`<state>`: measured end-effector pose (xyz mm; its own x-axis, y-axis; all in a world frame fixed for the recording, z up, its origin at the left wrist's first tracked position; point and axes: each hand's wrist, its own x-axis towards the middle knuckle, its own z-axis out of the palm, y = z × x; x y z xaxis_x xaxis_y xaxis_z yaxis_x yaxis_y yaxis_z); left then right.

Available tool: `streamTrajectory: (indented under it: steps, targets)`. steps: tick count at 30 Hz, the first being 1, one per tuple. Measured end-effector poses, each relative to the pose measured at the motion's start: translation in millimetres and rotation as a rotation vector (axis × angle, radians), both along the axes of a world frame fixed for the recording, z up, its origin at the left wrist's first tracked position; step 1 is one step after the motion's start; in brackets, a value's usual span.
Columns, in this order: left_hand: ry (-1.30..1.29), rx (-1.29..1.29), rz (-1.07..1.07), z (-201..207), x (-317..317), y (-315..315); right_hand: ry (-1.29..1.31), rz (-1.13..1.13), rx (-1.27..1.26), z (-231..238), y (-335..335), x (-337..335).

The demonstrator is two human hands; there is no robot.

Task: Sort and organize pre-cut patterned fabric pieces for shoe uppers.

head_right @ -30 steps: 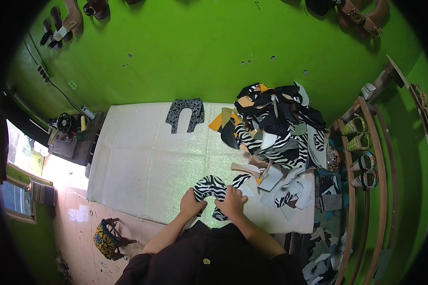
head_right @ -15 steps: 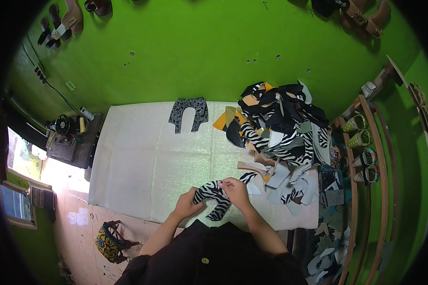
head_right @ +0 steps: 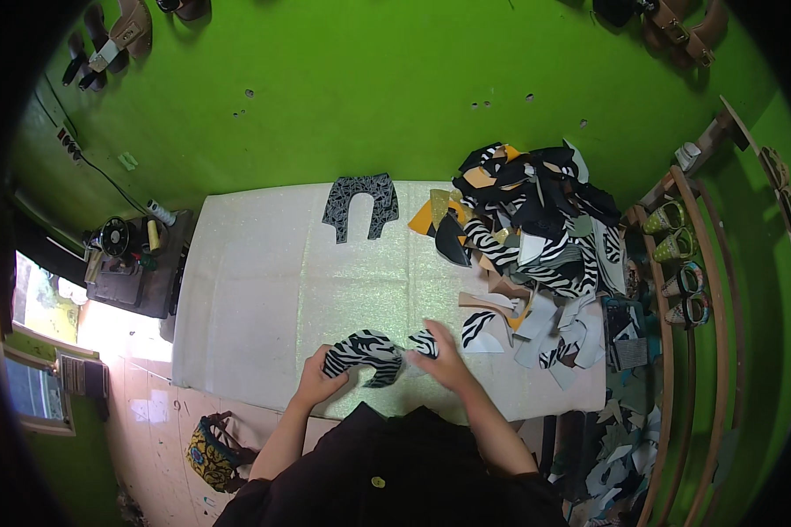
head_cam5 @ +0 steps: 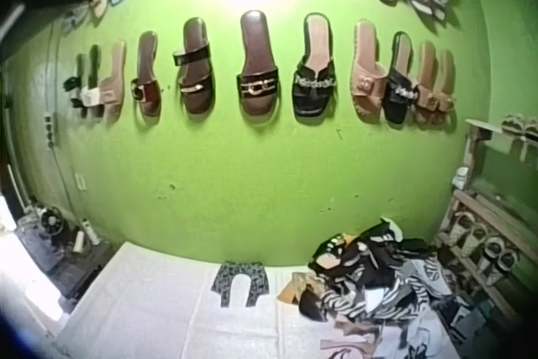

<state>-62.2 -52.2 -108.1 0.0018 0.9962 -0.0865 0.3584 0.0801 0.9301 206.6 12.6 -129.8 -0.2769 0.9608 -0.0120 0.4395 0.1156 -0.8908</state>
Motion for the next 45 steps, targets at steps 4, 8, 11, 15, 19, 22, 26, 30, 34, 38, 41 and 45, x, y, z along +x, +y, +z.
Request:
streamTrajectory:
  steps: [4, 8, 11, 15, 19, 22, 26, 30, 34, 38, 41, 45]
  targets:
    - [0.044, -0.008, -0.061, 12, -7, 3, 0.482, 0.102, -0.284, 40, -5, -46]
    - [0.007, 0.018, -0.076, 10, -13, 4, 0.306, 0.038, -0.266, 35, 8, -66]
    - [0.111, 0.018, -0.043, 18, -14, 5, 0.406, -0.128, -0.251, 32, -1, -80]
    - [0.232, 0.041, -0.041, 6, -8, 1, 0.612, -0.507, -0.076, -3, -14, -89]
    - [0.151, 0.034, 0.037, -14, -16, -16, 0.496, -0.659, -0.208, -24, 11, -40]
    - [0.158, 0.111, 0.019, -21, -24, -22, -0.208, -0.212, -0.125, -28, 14, 4]
    - [0.142, 0.199, 0.057, -23, -21, -18, -0.298, -0.198, 0.193, -1, -6, -22]
    - [0.225, 0.161, -0.027, -12, -18, -11, 0.091, 0.081, -0.128, 67, -20, -68]
    - [0.277, 0.174, -0.081, -9, -17, -4, 0.048, 0.033, -0.174, 56, -18, -83]
    - [0.177, 0.081, 0.113, -27, -24, -17, 0.396, -0.647, -0.079, 8, 15, -49]
    - [0.084, 0.131, 0.253, -28, -29, -23, -0.1, -0.205, -0.16, -20, 24, 1]
    - [0.088, 0.152, 0.2, -23, -31, -21, -0.437, -0.025, -0.054, -3, 6, -27]
